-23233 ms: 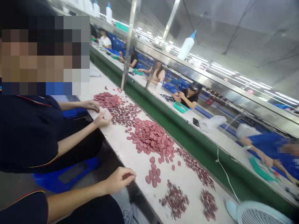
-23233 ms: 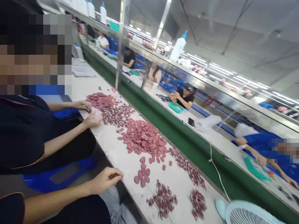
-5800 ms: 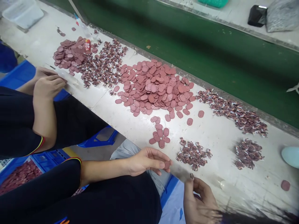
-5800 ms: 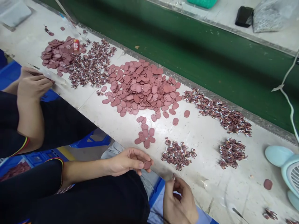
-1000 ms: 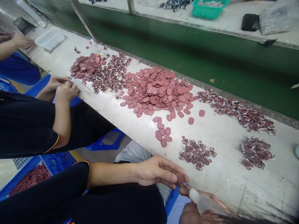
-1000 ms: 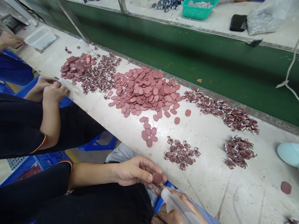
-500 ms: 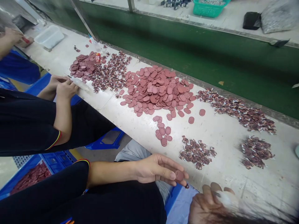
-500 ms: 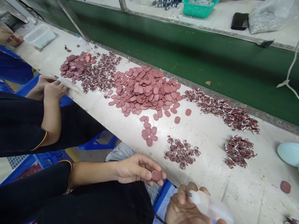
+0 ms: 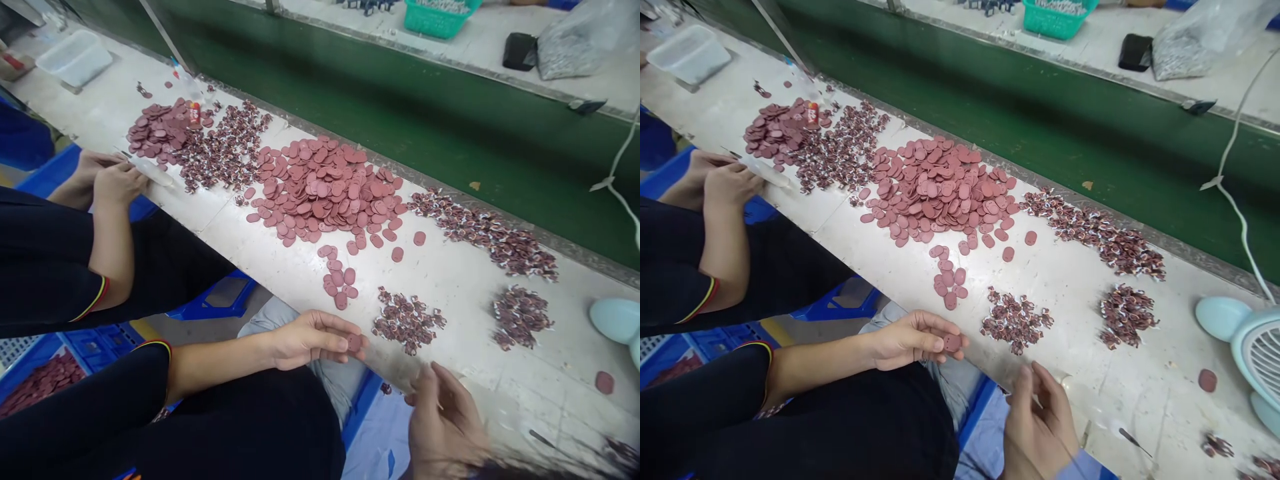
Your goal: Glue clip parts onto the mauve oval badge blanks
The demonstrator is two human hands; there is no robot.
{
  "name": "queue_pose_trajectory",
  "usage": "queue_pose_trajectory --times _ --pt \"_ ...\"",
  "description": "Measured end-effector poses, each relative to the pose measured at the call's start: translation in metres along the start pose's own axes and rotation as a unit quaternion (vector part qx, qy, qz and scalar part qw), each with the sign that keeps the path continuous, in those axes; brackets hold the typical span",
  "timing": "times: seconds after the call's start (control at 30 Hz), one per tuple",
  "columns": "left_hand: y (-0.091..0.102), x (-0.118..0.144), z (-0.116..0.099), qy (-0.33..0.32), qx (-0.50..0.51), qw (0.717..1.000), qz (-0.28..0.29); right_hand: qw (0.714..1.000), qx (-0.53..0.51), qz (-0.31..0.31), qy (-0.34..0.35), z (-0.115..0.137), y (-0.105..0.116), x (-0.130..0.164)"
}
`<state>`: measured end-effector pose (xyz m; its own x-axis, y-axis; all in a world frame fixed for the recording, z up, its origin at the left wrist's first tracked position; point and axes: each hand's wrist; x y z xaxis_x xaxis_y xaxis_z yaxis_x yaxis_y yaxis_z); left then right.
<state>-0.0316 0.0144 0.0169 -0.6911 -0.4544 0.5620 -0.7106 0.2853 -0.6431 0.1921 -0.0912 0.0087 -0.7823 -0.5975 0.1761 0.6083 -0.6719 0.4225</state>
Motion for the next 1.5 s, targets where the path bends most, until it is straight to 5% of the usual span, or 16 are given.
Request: queue_pose_trajectory --times 0.13,0.53,1.0,1.27,1.4,1.5 --pt "-0.001 0.001 -0.003 0.006 0.000 1.000 -0.011 0.981 0.146 0.061 0.113 0.005 -0.012 -0.013" --pt "-0.002 -0.003 0.003 0.008 -0.037 0.999 0.005 0.936 0.307 0.163 0.052 0.009 0.005 -0.021" --pt "-0.005 -0.002 0.003 0.007 -0.031 0.999 -0.026 0.923 0.353 0.145 0.043 -0.015 0.028 -0.035" --pt "-0.008 -0.005 0.007 0.004 -0.022 1.000 -0.020 0.938 0.317 0.136 0.039 -0.012 0.024 -0.029" --pt "-0.008 -0.006 0.009 0.002 -0.024 1.000 -0.020 0.988 0.114 0.107 0.017 -0.014 0.027 -0.015" --pt "-0.011 -0.006 0.011 -0.016 -0.038 0.999 -0.004 0.994 -0.067 0.073 -0.046 -0.009 0.021 0.007"
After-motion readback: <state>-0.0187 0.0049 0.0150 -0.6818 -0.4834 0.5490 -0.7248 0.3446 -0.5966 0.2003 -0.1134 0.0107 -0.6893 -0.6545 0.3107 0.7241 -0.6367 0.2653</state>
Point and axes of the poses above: each hand's wrist, its own x-axis away from the middle knuckle, its own y-axis out of the back of the hand, z = x × y, and after that the axes turned 13 degrees about -x, right-handed
